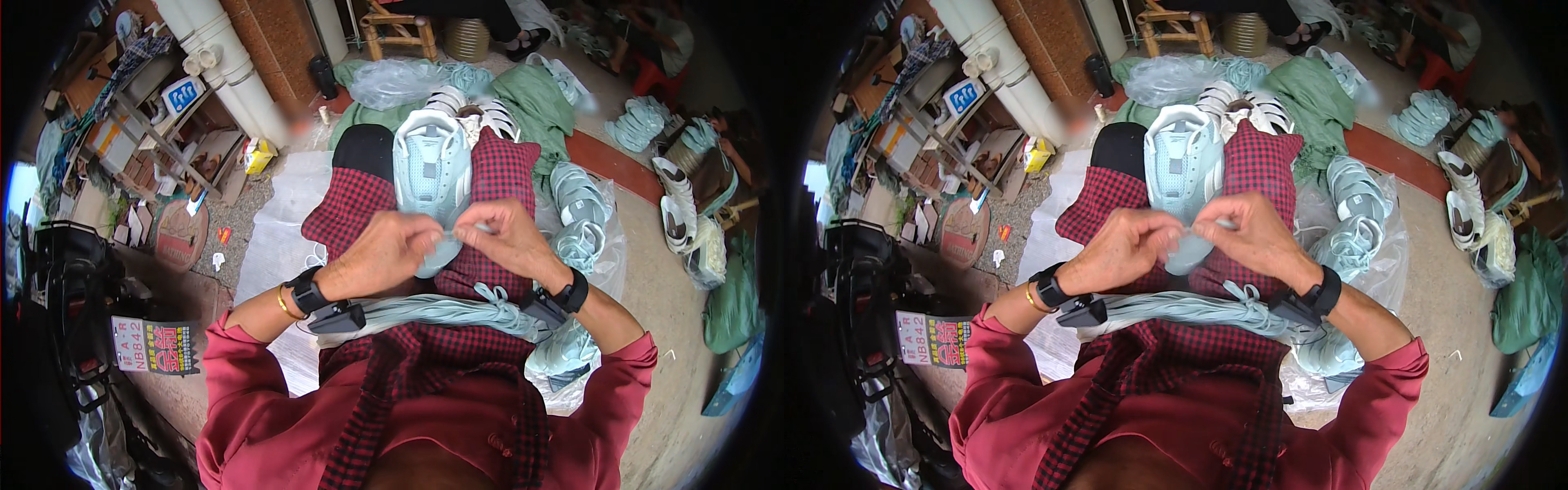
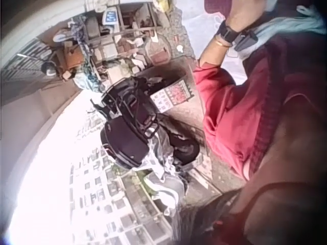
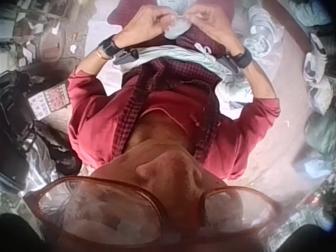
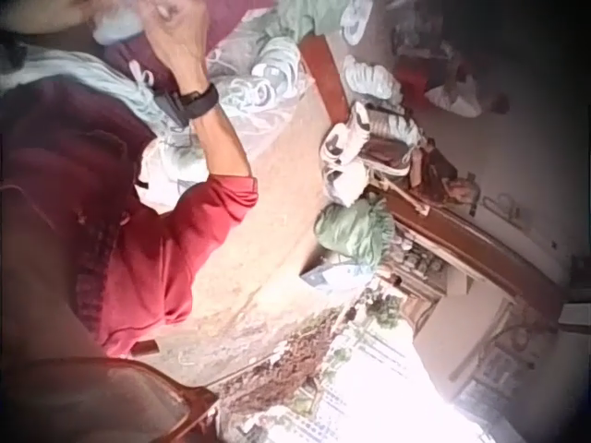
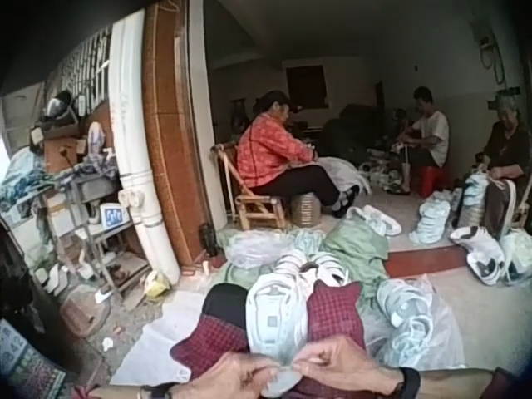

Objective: Lacing a pair of light blue athletic shoes.

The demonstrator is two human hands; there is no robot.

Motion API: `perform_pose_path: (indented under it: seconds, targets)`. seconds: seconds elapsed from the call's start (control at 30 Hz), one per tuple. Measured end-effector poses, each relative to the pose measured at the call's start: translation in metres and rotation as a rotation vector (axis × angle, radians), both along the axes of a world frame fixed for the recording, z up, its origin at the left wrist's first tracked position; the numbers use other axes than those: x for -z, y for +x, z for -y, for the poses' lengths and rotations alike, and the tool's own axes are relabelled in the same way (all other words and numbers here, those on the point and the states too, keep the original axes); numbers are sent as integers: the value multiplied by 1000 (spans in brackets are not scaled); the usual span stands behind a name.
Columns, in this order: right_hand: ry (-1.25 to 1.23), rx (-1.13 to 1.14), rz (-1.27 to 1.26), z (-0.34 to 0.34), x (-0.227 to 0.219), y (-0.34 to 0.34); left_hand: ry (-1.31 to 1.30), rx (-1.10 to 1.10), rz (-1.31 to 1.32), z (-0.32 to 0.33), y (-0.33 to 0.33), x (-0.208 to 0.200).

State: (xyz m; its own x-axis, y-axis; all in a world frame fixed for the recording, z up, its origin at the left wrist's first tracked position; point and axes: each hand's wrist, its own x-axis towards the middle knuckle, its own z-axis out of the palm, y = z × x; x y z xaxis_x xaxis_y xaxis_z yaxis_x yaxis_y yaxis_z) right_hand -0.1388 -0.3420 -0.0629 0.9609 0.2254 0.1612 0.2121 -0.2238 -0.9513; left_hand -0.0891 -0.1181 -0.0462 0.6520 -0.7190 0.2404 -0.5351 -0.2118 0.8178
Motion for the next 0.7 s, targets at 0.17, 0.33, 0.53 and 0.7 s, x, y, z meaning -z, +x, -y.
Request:
perform_pose_path:
  seconds: [0.17,0.33,0.53,0.7]
  targets:
    - [-152,149,80,-9,-3,27,-148,-303,-56,-11,30,31]
    - [-524,169,201,-19,-12,39,-110,-268,108,-7,38,37]
    - [-294,198,234,-18,0,37,-171,-217,307,-5,32,40]
    - [-436,176,251,-17,-4,39,-114,-170,431,-6,33,43]
